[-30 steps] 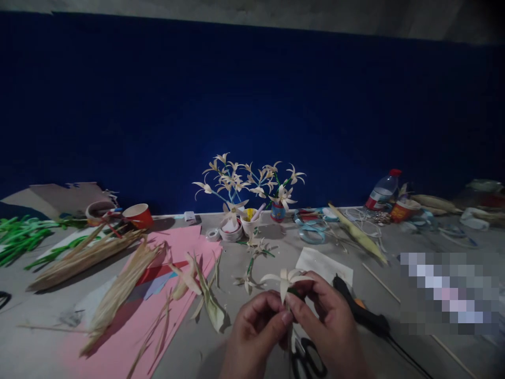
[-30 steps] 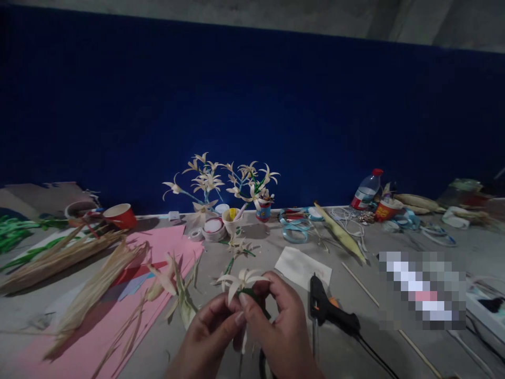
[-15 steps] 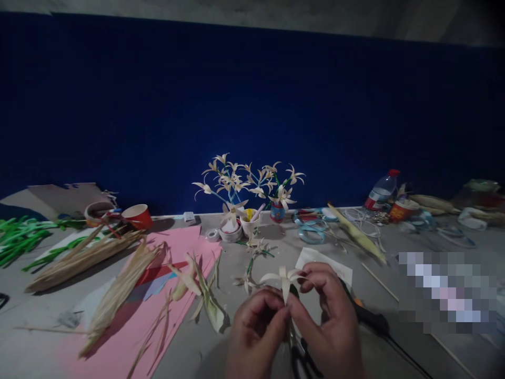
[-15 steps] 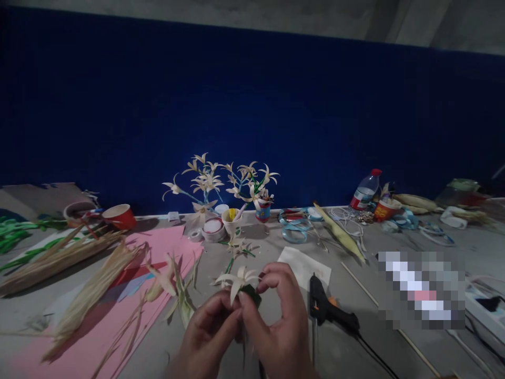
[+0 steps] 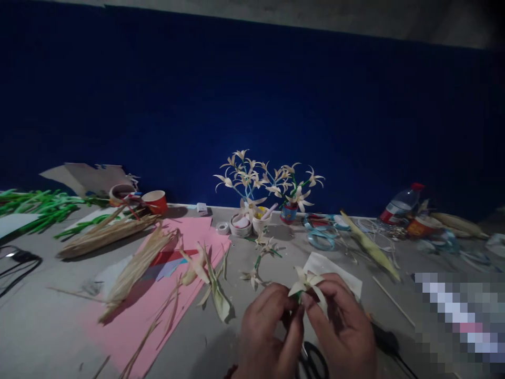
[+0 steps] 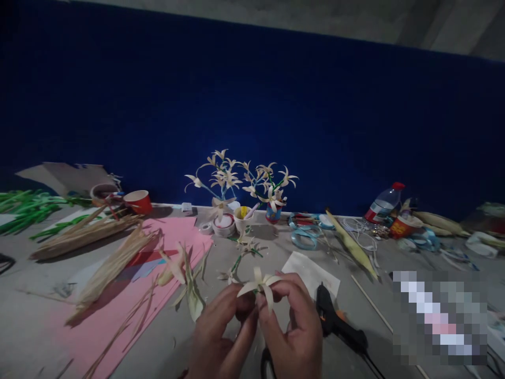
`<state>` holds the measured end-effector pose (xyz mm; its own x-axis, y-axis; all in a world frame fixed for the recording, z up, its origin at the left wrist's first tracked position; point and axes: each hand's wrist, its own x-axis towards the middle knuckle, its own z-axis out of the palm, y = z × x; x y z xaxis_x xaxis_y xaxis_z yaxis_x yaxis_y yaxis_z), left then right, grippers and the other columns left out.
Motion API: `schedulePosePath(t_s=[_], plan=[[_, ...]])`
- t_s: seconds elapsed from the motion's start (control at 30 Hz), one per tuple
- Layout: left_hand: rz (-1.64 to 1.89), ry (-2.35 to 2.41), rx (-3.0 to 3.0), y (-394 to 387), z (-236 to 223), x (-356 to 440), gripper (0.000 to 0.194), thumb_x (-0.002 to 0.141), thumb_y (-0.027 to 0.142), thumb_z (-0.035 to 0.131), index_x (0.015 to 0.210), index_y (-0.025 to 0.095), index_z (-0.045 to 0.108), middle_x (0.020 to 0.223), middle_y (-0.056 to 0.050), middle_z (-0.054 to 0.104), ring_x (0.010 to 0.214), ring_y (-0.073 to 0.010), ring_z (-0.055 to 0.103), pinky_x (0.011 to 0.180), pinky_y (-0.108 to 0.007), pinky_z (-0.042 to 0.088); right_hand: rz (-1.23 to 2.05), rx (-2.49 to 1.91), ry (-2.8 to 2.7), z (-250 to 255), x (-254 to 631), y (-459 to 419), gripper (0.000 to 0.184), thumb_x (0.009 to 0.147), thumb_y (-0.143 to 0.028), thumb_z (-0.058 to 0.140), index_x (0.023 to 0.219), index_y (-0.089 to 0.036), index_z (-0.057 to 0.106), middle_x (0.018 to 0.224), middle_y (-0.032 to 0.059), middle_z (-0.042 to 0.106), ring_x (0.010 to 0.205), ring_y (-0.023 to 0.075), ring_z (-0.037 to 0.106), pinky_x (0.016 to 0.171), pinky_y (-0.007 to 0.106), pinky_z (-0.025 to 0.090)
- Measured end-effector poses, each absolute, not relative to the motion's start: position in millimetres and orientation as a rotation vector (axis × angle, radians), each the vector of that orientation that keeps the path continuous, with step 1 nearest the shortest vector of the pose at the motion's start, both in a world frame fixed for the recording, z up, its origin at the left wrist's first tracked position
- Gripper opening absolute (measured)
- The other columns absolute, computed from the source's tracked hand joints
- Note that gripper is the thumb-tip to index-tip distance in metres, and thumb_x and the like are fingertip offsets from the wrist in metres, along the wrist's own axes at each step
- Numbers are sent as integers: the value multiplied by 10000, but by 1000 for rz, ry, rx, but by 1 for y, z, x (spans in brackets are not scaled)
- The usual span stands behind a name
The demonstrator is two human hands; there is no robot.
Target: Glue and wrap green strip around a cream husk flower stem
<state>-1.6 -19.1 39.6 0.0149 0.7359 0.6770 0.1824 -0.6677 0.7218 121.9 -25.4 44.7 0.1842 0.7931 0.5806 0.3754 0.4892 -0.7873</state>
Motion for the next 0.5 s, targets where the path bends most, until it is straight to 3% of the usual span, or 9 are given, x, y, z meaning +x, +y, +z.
schedulePosePath(t_s=[0.13,0.27,0.5], plan=[[1679,980,2095,-19,41,-6,186,827,19,503,818,202,535,720,-51,624,658,-181,583,599,-258,438,446,-1114,-1405,44,122,-28,77,873,-223,637,802,-250,645,738,-20,612,680,159,602,642,225,505],[1689,1055,2149,-20,43,-7,184,828,29,493,778,204,517,684,-55,618,621,-181,573,564,-259,442,436,-1240,-1306,37,126,-31,62,820,-279,699,871,-254,724,780,4,718,690,173,666,643,206,537],[1697,1067,2189,-21,46,-7,168,812,40,501,781,200,540,675,-58,634,619,-189,597,559,-269,458,518,-1311,-1204,43,115,-34,81,792,-309,676,812,-235,703,682,-16,707,615,155,646,588,191,510]])
